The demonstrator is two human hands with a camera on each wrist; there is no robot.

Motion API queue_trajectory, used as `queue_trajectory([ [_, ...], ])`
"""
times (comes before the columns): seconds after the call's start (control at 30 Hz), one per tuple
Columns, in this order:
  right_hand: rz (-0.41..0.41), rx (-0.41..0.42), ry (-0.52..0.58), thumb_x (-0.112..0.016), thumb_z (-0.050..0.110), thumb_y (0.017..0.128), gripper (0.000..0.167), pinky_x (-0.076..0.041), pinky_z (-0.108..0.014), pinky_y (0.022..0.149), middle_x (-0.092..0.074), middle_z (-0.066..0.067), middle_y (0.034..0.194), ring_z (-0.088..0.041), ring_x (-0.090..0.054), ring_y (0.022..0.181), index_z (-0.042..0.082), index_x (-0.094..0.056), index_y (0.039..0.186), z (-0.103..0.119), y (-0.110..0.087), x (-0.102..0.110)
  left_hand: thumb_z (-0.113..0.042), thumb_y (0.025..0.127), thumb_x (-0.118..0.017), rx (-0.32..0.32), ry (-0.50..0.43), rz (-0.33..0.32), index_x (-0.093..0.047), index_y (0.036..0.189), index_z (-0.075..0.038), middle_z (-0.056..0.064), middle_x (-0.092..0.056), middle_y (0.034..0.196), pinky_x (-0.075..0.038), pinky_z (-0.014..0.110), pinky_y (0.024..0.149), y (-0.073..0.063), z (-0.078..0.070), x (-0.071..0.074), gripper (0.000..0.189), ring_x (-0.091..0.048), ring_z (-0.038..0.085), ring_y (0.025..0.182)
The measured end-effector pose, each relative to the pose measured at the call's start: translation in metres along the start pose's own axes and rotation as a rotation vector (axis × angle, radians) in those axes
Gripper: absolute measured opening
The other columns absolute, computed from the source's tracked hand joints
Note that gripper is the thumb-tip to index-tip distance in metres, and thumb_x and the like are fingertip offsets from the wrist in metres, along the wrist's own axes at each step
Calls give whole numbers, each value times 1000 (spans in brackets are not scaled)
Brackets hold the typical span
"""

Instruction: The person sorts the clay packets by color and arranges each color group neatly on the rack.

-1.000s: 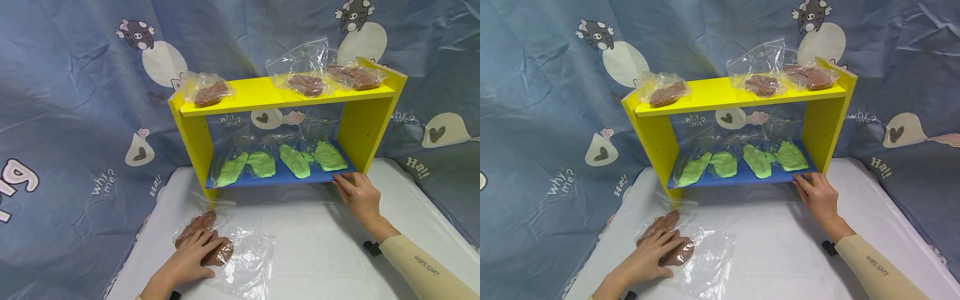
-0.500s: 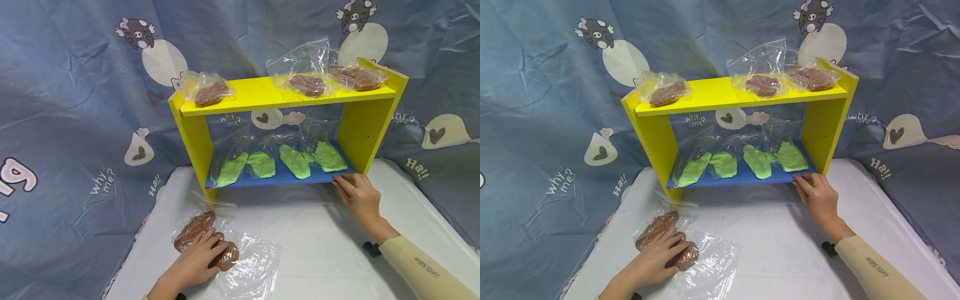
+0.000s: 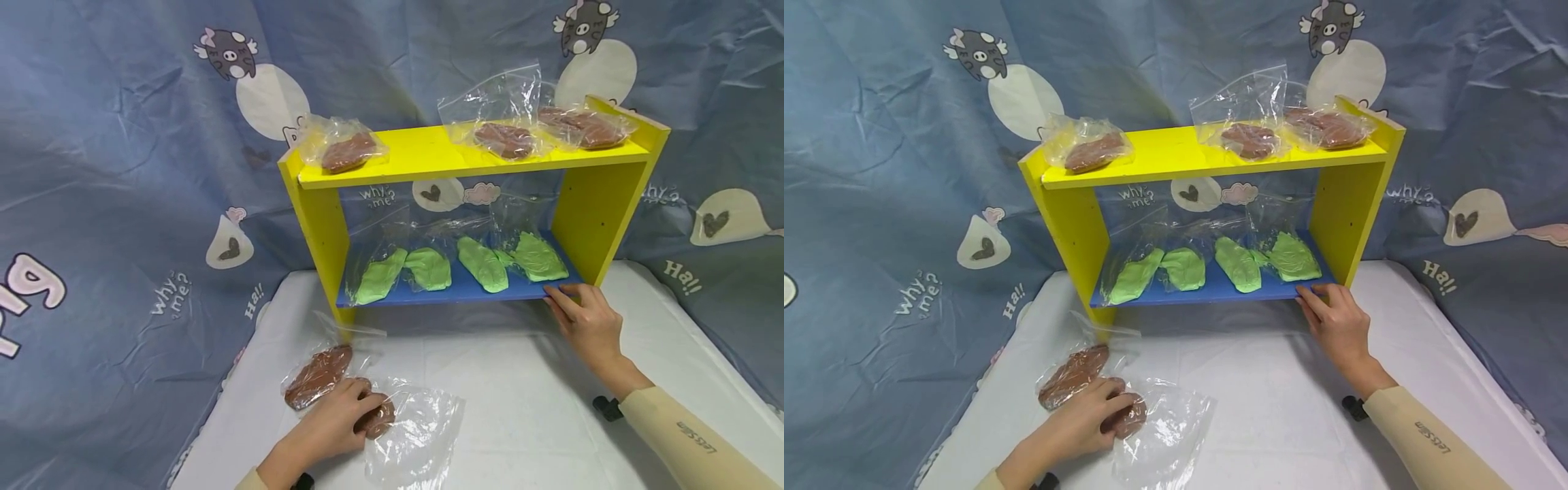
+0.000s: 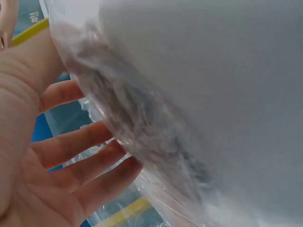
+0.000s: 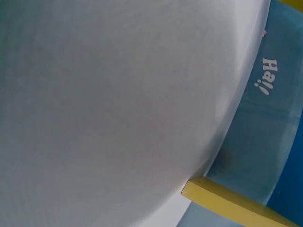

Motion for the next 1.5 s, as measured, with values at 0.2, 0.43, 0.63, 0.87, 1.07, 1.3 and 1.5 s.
queue_trajectory([
  [0.2, -1, 0, 2, -88, 11, 73, 36, -49, -50, 45, -68, -13, 96, -37, -64, 84, 14, -80, 108, -1, -1, 0, -12, 66, -79, 13, -28, -120, -74, 113, -23, -7, -61, 96, -54, 33, 73, 5, -1, -3, 49, -60, 14, 88],
  [0.43, 6, -4, 7, -88, 10, 73, 37, -48, -49, 44, -67, -13, 96, -37, -63, 84, 14, -80, 109, -1, -1, 0, -6, 73, -85, 57, -118, -310, -78, 95, -20, -11, -69, 86, -53, 29, 62, 7, 2, -4, 27, -64, 6, 73],
  [0.63, -5, -7, 17, -88, 11, 74, 35, -48, -49, 44, -68, -13, 96, -37, -63, 84, 14, -80, 109, -1, 1, -1, 0, 67, -85, -9, -92, -421, -73, 83, -17, -8, -68, 79, -52, 28, 57, 12, -5, 3, 25, -64, 7, 66],
  [0.87, 10, -17, 12, -87, 11, 76, 34, -49, -50, 46, -68, -13, 97, -37, -63, 85, 14, -80, 109, -3, 1, -2, -1, 76, -81, -163, -19, -522, -75, 91, -10, -3, -70, 90, -57, 25, 70, 22, -23, 37, 19, -68, 12, 80],
  [1.07, 8, -13, 11, -87, 12, 76, 33, -50, -50, 46, -68, -13, 96, -38, -63, 85, 14, -80, 109, -2, -2, -2, -2, 99, -54, -283, 101, -723, -77, 97, -4, 7, -71, 96, -59, 33, 72, 32, -28, 80, 23, -70, 21, 84],
  [1.3, 10, -18, 10, -86, 13, 77, 33, -49, -50, 45, -68, -12, 97, -37, -63, 85, 15, -80, 109, -2, -5, -2, -3, 101, -57, -354, 213, -872, -78, 99, -2, 12, -73, 95, -60, 38, 66, 46, -34, 145, 21, -71, 26, 82],
  [1.5, -2, -12, 17, -87, 12, 76, 35, -48, -50, 45, -68, -12, 96, -37, -63, 85, 14, -80, 110, -3, -2, -2, -2, 94, -67, -426, 241, -1006, -78, 98, 1, 14, -73, 93, -60, 38, 64, 69, -43, 206, 11, -72, 27, 80],
])
Point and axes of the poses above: each hand's wrist, its own y-axis towards the middle knuckle, its own x-axis out of the back of the hand, z = x × y, the point moved 3 cm from there along y, towards the middle knuckle
